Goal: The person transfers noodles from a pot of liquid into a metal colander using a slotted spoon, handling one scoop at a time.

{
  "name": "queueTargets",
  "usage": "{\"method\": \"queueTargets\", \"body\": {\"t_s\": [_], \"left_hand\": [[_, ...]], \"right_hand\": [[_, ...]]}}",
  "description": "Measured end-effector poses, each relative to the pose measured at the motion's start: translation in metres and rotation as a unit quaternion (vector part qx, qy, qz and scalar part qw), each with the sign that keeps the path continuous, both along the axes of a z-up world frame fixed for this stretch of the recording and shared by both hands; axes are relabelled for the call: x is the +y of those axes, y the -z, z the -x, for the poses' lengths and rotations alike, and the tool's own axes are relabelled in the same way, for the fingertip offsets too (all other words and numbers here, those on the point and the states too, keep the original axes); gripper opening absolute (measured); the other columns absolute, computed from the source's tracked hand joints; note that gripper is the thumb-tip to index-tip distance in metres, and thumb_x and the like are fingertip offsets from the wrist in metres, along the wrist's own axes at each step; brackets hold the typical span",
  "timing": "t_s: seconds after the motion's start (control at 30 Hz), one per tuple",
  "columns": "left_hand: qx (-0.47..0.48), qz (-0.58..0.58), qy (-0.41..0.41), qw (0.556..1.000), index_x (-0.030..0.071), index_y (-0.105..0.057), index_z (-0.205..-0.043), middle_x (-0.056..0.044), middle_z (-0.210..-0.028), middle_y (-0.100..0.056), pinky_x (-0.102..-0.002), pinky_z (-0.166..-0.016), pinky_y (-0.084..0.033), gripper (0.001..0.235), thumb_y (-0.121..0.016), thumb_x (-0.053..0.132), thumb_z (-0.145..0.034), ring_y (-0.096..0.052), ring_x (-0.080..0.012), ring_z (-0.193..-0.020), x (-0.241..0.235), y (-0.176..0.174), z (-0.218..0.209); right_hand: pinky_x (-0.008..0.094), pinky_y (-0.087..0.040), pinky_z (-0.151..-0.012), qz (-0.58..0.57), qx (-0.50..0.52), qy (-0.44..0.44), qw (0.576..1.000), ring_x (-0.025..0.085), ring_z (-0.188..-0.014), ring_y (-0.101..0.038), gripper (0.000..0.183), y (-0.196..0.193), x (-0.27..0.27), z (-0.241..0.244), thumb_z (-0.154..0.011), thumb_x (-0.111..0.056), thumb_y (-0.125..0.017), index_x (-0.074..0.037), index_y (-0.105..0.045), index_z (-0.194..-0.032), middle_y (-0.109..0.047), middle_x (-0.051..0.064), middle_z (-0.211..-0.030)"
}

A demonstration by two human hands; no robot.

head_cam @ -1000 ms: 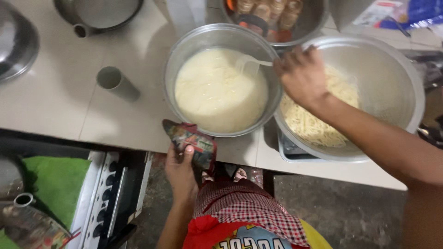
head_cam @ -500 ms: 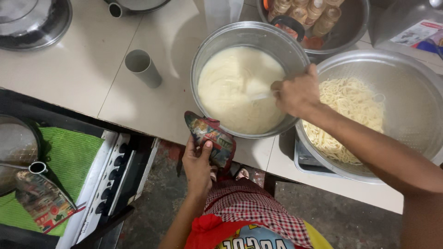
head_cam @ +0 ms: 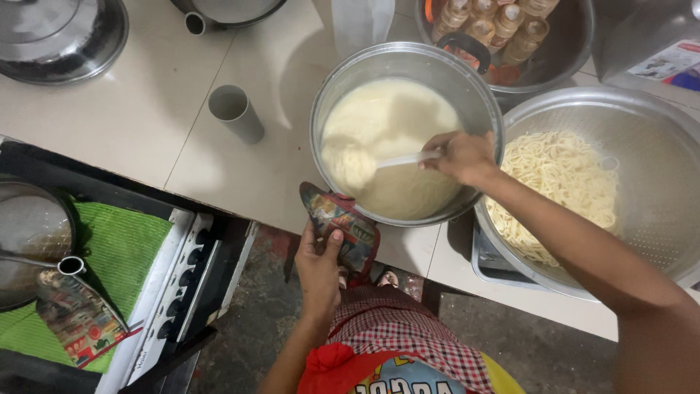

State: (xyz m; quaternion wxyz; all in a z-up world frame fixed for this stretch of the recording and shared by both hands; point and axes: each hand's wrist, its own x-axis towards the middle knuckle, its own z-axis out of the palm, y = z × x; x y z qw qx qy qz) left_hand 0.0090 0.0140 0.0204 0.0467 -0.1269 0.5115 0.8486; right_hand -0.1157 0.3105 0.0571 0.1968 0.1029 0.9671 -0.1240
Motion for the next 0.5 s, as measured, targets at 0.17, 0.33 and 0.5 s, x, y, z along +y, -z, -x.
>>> {"method": "queueTargets", "body": {"t_s": [0.17, 0.33, 0.5], "left_hand": [[-0.075, 0.062, 0.002, 0.995, 0.007, -0.049, -0.150, -0.009, -0.111, -0.074, -0.022, -0.045, -0.052, 0.065, -0.071, 0.013, -0.089, -0.069, -0.0095, -0.077, 0.000, -0.019, 0.001], [-0.097, 0.066, 0.010, 0.993, 0.009, -0.050, -0.149, -0.010, -0.105, -0.075, -0.023, -0.032, -0.042, 0.064, -0.070, 0.016, -0.089, -0.060, -0.0115, -0.057, -0.001, -0.025, 0.000], [-0.028, 0.045, -0.004, 0.999, -0.001, -0.047, -0.153, -0.012, -0.118, -0.072, -0.023, -0.065, -0.062, 0.066, -0.073, 0.013, -0.094, -0.072, -0.0104, -0.091, -0.001, -0.008, 0.000]], "right_hand": [[0.046, -0.028, -0.112, 0.056, 0.038, 0.012, 0.998, 0.021, -0.105, -0.069, 0.041, -0.002, 0.010, 0.003, -0.079, -0.056, -0.080, -0.030, -0.079, -0.110, -0.079, 0.001, -0.101], [0.047, -0.024, -0.112, 0.015, 0.036, -0.008, 0.999, 0.020, -0.104, -0.069, 0.039, -0.036, -0.012, 0.002, -0.081, -0.053, -0.078, -0.030, -0.079, -0.111, -0.079, 0.002, -0.099], [0.043, -0.028, -0.108, -0.035, 0.007, -0.037, 0.999, 0.019, -0.104, -0.071, 0.037, -0.061, -0.025, 0.008, -0.084, -0.053, -0.076, -0.029, -0.080, -0.113, -0.081, -0.001, -0.100]]}}
